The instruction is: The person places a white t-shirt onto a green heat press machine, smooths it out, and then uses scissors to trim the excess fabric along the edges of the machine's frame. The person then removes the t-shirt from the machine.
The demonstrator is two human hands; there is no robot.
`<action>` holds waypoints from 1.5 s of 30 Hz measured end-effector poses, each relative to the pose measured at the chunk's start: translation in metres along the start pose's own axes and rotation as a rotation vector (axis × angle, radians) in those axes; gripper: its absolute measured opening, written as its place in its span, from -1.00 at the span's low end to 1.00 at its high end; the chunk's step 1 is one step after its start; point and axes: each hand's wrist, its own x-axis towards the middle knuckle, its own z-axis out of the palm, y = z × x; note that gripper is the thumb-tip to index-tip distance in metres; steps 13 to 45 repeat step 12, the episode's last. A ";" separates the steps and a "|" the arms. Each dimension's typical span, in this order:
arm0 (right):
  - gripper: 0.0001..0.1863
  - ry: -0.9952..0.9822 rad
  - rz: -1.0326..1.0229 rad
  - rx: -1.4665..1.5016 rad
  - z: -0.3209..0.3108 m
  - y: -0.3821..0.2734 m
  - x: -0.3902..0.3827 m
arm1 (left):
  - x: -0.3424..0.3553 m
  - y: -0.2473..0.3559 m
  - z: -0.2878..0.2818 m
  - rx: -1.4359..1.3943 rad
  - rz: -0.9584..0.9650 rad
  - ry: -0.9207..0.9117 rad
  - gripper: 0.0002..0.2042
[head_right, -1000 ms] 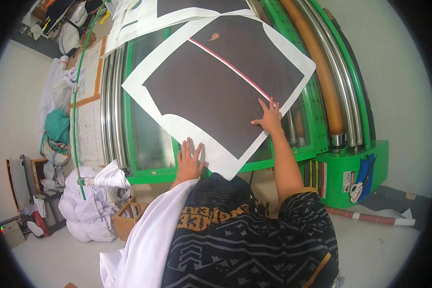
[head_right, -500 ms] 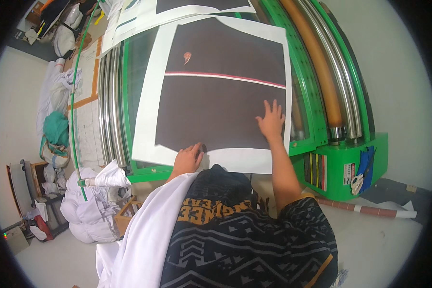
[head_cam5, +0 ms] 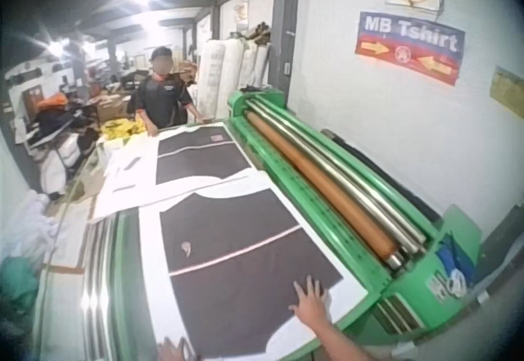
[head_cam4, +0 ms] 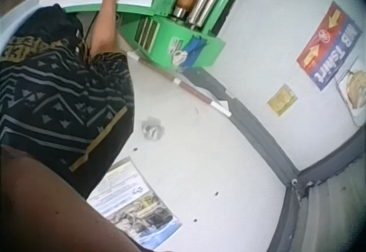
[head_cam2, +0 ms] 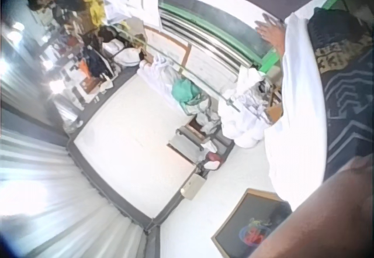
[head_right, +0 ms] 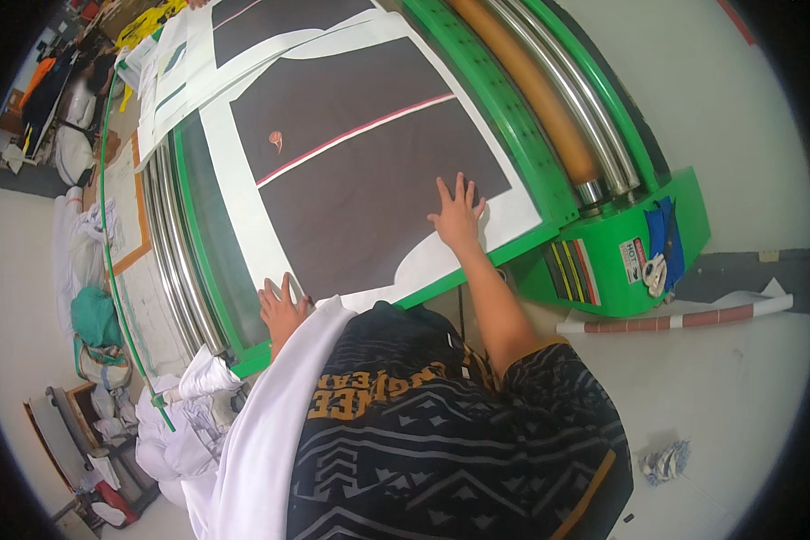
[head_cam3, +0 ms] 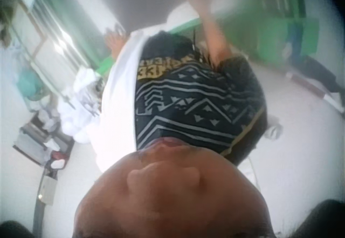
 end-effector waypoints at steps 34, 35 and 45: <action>0.18 -0.298 0.142 0.103 -0.030 -0.003 -0.041 | -0.006 0.014 0.013 0.059 0.083 -0.071 0.03; 0.18 -0.298 0.142 0.103 -0.030 -0.003 -0.041 | -0.006 0.014 0.013 0.059 0.083 -0.071 0.03; 0.18 -0.298 0.142 0.103 -0.030 -0.003 -0.041 | -0.006 0.014 0.013 0.059 0.083 -0.071 0.03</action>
